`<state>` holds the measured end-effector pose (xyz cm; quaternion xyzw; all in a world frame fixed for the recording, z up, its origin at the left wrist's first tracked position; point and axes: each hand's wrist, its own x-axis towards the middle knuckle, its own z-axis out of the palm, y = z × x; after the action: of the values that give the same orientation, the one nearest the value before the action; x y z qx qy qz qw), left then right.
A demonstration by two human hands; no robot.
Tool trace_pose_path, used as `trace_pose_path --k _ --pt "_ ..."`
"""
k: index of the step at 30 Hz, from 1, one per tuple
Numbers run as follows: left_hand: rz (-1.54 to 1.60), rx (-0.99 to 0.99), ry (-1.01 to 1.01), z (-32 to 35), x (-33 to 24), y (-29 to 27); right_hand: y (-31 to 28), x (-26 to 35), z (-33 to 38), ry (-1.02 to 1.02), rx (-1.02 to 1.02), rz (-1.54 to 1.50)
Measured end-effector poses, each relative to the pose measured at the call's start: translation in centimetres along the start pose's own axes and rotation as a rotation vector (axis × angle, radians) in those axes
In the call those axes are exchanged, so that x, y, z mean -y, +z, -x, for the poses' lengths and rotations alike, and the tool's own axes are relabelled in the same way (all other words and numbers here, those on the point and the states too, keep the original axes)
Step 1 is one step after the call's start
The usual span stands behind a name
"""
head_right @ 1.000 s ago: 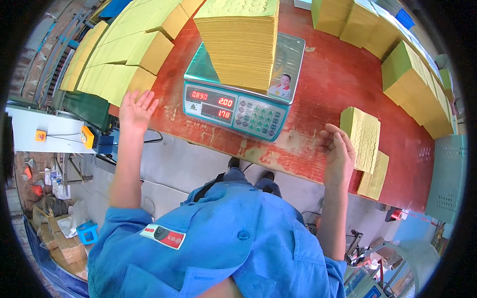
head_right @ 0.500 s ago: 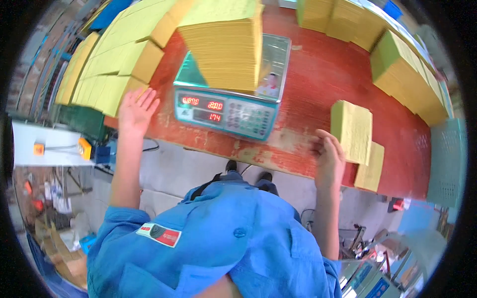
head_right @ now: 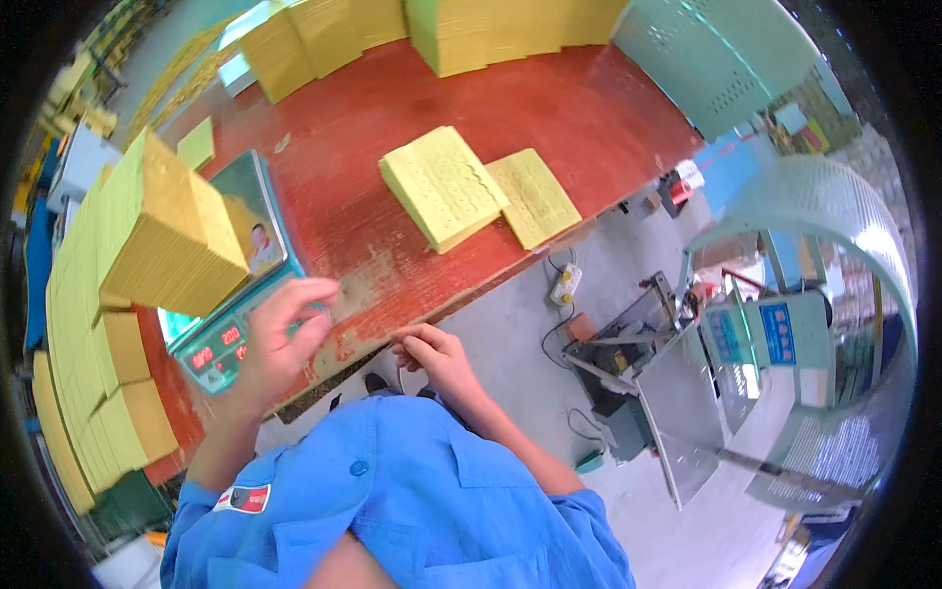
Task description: Weighing and stacking stacks of yellow patterned paper on a digital scale in a factory setting.
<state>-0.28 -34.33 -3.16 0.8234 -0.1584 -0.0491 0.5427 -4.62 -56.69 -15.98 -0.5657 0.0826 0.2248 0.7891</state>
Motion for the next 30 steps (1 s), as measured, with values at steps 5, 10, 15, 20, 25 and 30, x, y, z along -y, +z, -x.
trace_pose_path --k 5,10,15,20,25,30 --pt "-0.441 -0.030 0.350 -9.5 0.4 7.4 -5.0 -0.3 2.9 0.011 -0.212 -0.140" --pt "-0.701 -0.104 0.482 -18.8 1.4 14.1 -11.3 1.6 2.7 -0.057 -0.314 -0.218" --pt "-0.995 0.032 0.341 -20.6 6.9 15.0 -17.0 4.7 0.9 -0.116 -0.402 -0.201" --pt "-0.885 0.435 0.409 -15.7 5.8 10.5 -18.8 5.5 -0.9 -0.062 -0.261 -0.202" --pt "-0.641 0.050 0.193 -11.7 3.8 8.4 -16.2 3.8 -2.4 0.122 0.049 -0.144" --pt "-0.095 -0.455 -0.400 -10.3 5.2 8.0 -13.4 2.0 -3.7 0.174 0.153 -0.117"
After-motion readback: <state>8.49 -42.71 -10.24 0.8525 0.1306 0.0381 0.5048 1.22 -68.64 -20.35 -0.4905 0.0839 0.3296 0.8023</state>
